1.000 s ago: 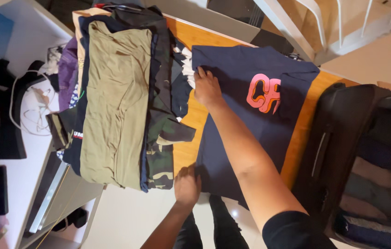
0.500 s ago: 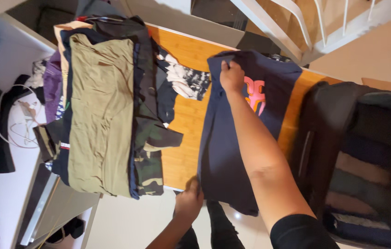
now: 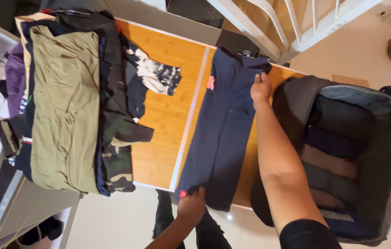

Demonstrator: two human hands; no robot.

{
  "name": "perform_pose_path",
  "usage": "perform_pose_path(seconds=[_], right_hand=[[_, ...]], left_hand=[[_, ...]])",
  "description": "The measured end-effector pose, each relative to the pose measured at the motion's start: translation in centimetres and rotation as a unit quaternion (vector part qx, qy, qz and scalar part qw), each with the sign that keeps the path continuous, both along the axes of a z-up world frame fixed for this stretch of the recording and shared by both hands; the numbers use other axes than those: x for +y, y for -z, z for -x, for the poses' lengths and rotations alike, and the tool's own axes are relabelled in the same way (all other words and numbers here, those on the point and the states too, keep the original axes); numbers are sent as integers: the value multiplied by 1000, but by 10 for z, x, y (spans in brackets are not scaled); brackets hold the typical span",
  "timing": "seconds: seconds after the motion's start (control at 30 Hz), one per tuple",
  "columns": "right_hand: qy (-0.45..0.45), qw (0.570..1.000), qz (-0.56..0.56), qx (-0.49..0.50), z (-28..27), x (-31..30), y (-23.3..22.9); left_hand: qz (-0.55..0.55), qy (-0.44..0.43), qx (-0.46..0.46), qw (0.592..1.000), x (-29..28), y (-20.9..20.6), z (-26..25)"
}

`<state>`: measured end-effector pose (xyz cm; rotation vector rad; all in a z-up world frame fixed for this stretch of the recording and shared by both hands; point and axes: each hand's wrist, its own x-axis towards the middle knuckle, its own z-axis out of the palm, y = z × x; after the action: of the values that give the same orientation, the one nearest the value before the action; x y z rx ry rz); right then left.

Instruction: The person folds several shirts one at a time on a table and places each rolled shirt into a suitcase.

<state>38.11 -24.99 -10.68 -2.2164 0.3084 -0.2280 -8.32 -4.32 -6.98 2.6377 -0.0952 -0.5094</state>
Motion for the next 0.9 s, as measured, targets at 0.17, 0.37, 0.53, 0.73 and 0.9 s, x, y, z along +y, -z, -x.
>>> perform_pose_path(seconds=[0.17, 0.37, 0.53, 0.73, 0.9], right_hand=[[60, 989, -36, -128, 8, -9, 1], [64, 987, 39, -144, 13, -15, 4], [-92, 981, 56, -160, 17, 26, -29], [-180, 979, -39, 84, 61, 81, -53], [-89, 990, 99, -34, 159, 55, -32]], left_hand=[[-27, -13, 9, 1000, -12, 10, 6], [-33, -26, 9, 999, -18, 18, 12], [-30, -20, 7, 999, -22, 15, 10], [13, -47, 46, 998, -17, -25, 12], [-14, -101, -1, 995, 10, -46, -3]])
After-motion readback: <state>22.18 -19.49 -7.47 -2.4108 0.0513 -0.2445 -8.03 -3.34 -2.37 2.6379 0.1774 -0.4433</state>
